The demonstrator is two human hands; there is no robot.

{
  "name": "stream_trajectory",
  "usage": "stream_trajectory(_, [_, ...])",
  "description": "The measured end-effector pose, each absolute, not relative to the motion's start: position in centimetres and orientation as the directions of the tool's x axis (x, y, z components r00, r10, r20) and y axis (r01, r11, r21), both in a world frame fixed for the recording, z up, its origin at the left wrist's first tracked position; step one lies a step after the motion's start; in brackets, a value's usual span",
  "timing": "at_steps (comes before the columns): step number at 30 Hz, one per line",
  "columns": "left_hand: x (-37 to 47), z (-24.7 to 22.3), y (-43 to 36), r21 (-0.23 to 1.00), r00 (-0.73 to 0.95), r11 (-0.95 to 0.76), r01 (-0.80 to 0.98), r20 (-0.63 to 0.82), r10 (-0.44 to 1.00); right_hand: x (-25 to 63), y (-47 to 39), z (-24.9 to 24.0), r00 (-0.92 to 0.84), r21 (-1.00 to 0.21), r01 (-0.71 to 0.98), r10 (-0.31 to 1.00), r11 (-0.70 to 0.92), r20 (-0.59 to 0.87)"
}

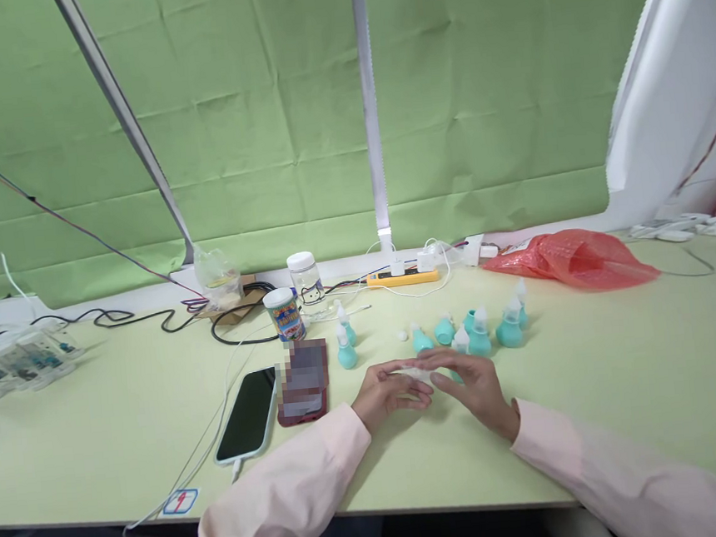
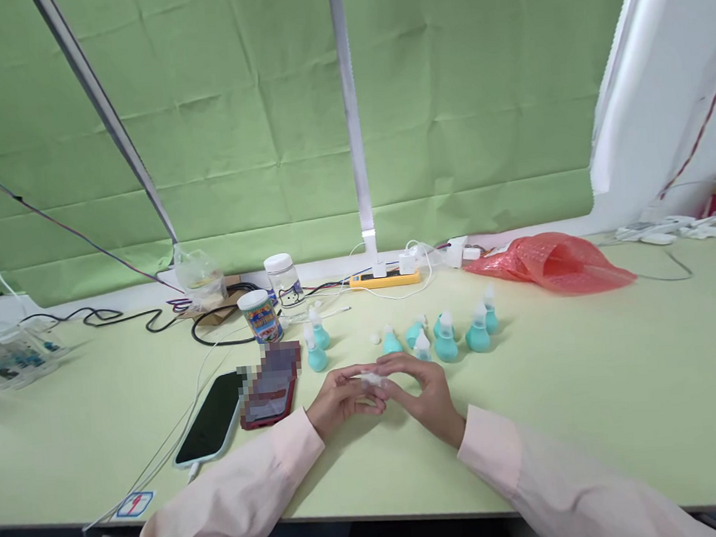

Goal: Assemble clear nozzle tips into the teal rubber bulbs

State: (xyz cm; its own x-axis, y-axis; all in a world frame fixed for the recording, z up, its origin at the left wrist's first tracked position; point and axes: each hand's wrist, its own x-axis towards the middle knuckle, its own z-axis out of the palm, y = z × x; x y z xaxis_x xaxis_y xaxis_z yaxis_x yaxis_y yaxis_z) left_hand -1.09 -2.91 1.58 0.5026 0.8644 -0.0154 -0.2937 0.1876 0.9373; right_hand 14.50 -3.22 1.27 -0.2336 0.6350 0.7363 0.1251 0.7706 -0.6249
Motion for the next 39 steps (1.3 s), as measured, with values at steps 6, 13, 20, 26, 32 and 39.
stream_trajectory(6, [-1.7, 1.4, -2.5, 0.885, 0.554, 0.272, -0.379, -0.018, 0.833, 14.1, -2.8, 0.5, -0.19, -0.695, 0.217, 0.728, 0.685, 0.659])
stream_trajectory(13, [-1.7, 1.2, -2.5, 0.91, 0.512, 0.23, -0.345, -0.023, 0.859, 13.9, -2.7, 0.1, -0.238, -0.754, 0.196, 0.777, 0.627, 0.583])
stream_trajectory(20, [-1.6, 1.1, -2.7, 0.95, 0.46, 0.156, -0.272, -0.014, 0.888, 13.9, -2.9, 0.2, -0.252, -0.776, 0.151, 0.783, 0.612, 0.568])
stream_trajectory(26, [-1.3, 1.2, -3.0, 0.968, 0.432, 0.09, -0.234, 0.02, 0.902, 13.8, -2.7, -0.4, -0.242, -0.847, 0.079, 0.835, 0.525, 0.495])
stream_trajectory(32, [-1.1, 1.1, -2.8, 0.955, 0.423, 0.053, -0.291, 0.079, 0.903, 13.7, -2.6, -0.1, -0.222, -0.889, -0.057, 0.863, 0.454, 0.455])
stream_trajectory(39, [-1.3, 1.0, -2.8, 0.939, 0.429, 0.099, -0.331, 0.056, 0.902, 13.9, -2.4, -0.1, -0.248, -0.892, -0.032, 0.861, 0.45, 0.443])
